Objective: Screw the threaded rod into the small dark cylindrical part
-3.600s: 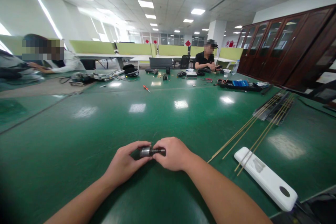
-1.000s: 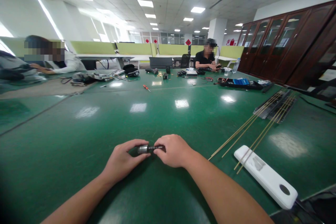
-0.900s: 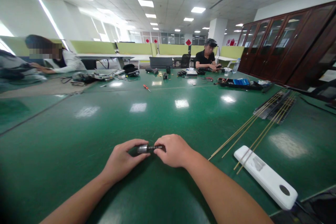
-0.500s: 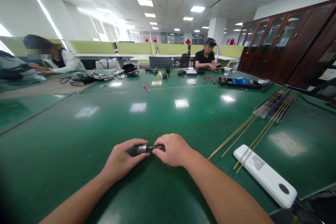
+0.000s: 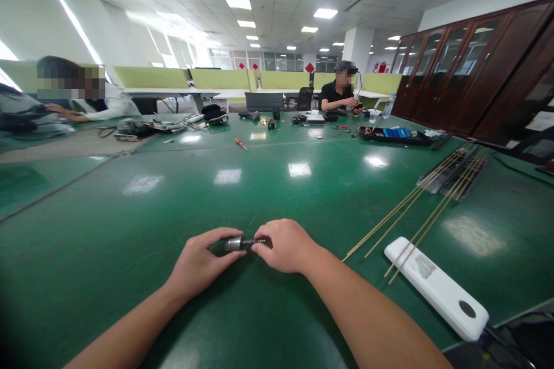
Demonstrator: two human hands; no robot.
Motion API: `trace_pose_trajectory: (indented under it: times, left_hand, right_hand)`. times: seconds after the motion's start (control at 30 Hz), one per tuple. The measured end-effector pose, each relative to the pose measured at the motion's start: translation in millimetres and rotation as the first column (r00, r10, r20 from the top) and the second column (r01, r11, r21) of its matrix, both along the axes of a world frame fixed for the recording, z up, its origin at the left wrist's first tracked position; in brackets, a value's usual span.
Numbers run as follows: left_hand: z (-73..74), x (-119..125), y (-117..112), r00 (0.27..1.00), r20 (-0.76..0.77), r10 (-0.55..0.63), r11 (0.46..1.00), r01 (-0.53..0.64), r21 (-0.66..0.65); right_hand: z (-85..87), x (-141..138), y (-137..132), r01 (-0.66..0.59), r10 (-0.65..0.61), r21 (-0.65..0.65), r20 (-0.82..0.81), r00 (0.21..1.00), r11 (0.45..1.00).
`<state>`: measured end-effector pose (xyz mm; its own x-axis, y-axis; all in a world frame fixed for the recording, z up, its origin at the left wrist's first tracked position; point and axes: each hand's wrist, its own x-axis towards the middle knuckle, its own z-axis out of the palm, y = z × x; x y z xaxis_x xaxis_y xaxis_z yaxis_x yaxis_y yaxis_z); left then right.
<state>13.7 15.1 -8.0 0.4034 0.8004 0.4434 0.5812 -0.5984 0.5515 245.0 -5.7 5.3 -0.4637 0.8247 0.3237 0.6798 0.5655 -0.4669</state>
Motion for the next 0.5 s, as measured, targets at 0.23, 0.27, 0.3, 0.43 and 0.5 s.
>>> trace_pose_trajectory:
  times: [0.23, 0.27, 0.3, 0.43, 0.5]
  left_hand:
    - [-1.0, -0.4, 0.8, 1.000, -0.017, 0.001, 1.000, -0.001, 0.000]
    - [-1.3, -0.7, 1.1, 1.000, -0.020, 0.001, 1.000, -0.001, 0.001]
    - [-1.6, -1.0, 1.4, 1.000, -0.021, 0.003, 1.000, -0.002, 0.002]
    - [-2.2, -1.7, 2.1, 1.000, -0.019, 0.003, 1.000, -0.003, 0.004]
    - [-2.2, -1.7, 2.2, 1.000, -0.020, 0.005, 1.000, -0.005, 0.000]
  right_hand:
    - [1.5, -0.8, -0.5, 0.008, -0.008, -0.014, 0.004, 1.000, 1.000]
    - [1.5, -0.9, -0.5, 0.008, -0.008, -0.014, 0.006, 1.000, 1.000]
    - [1.4, -0.9, -0.4, 0.008, -0.007, -0.014, 0.010, 1.000, 1.000]
    - [0.5, -0.8, -0.2, 0.009, -0.008, -0.006, 0.017, 1.000, 1.000]
    - [0.7, -0.9, -0.3, 0.012, -0.012, -0.003, 0.022, 1.000, 1.000]
